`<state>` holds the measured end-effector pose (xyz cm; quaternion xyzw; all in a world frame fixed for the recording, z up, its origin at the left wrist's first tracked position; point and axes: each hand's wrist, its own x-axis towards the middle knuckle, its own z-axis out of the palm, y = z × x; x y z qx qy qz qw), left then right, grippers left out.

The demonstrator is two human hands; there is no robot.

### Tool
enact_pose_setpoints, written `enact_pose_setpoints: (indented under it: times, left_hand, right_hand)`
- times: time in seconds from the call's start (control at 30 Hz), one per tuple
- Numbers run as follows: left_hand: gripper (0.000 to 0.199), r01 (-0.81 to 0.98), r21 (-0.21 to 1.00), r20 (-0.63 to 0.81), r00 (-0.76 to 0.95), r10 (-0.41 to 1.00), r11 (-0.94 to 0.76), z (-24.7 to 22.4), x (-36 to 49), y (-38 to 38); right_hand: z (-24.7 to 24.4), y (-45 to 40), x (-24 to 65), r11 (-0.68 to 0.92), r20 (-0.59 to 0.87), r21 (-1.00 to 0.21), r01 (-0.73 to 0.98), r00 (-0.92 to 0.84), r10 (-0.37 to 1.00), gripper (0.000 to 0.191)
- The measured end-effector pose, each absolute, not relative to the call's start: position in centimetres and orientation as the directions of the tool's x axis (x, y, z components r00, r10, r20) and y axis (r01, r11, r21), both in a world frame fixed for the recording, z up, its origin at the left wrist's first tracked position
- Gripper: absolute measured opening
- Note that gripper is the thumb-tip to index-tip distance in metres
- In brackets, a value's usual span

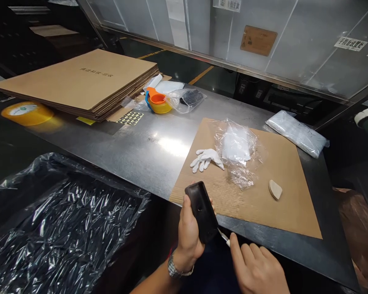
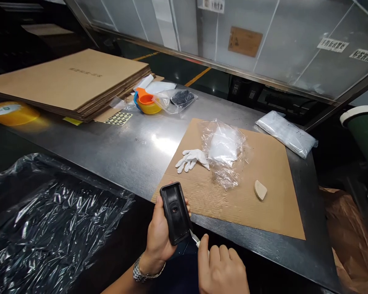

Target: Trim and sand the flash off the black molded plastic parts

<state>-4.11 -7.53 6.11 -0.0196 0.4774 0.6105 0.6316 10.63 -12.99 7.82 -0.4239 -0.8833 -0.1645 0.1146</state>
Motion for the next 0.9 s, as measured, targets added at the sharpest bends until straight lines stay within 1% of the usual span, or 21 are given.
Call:
enact_pose_setpoints:
  times: [0.07, 0.17, 0.2, 0.23, 0.27, 0.3, 0.37, 0.47, 0.6, 0.9]
  left_hand:
    - [0.052, -0.821, 0.485, -0.641, -0.1, 0.761, 0.301, 6.2, -4.2, -7.4]
    - [0.05, -0.846, 0.41, -0.628, 0.008, 0.778, 0.34, 6.2, -4.3, -7.3]
    - [0.05, -0.849, 0.401, -0.617, 0.027, 0.786, 0.343, 6.1, -4.3, -7.3]
    - [0.051, -0.851, 0.397, -0.605, 0.039, 0.795, 0.344, 6.1, -4.4, -7.3]
    - [0.051, -0.853, 0.396, -0.591, 0.046, 0.805, 0.34, 6.1, -4.4, -7.2]
    - [0.051, -0.855, 0.395, -0.58, 0.052, 0.813, 0.336, 6.2, -4.3, -7.2]
    - [0.051, -0.858, 0.394, -0.571, 0.053, 0.819, 0.33, 6.3, -4.3, -7.3]
    - [0.053, -0.857, 0.418, -0.552, 0.022, 0.833, 0.3, 6.5, -4.0, -7.3]
    - [0.058, -0.845, 0.472, -0.505, -0.026, 0.863, 0.251, 6.7, -3.8, -7.5]
    - [0.053, -0.813, 0.544, -0.47, -0.092, 0.878, 0.206, 6.8, -3.7, -7.9]
  right_hand:
    - [8.2, -12.6, 11.0, 0.585, 0.344, 0.058, 0.809, -0.567, 0.749, 0.032]
    - [8.8, -12.2, 11.6, 0.536, 0.276, -0.218, 0.816, -0.475, 0.836, 0.03]
    - [8.8, -12.3, 11.8, 0.515, 0.244, -0.282, 0.81, -0.458, 0.855, 0.03]
    - [8.7, -12.4, 11.9, 0.5, 0.22, -0.317, 0.806, -0.45, 0.866, 0.031]
    - [8.6, -12.6, 12.1, 0.494, 0.202, -0.327, 0.806, -0.451, 0.869, 0.031]
    - [8.4, -12.9, 12.2, 0.497, 0.187, -0.321, 0.806, -0.461, 0.868, 0.031]
    - [7.9, -13.4, 12.3, 0.521, 0.182, -0.272, 0.809, -0.489, 0.853, 0.032]
    - [7.3, -14.2, 12.1, 0.535, 0.224, -0.174, 0.827, -0.496, 0.839, 0.033]
    - [7.2, -14.6, 11.7, 0.502, 0.276, -0.079, 0.861, -0.465, 0.841, 0.03]
    - [7.2, -14.9, 10.7, 0.432, 0.293, -0.032, 0.901, -0.405, 0.866, 0.029]
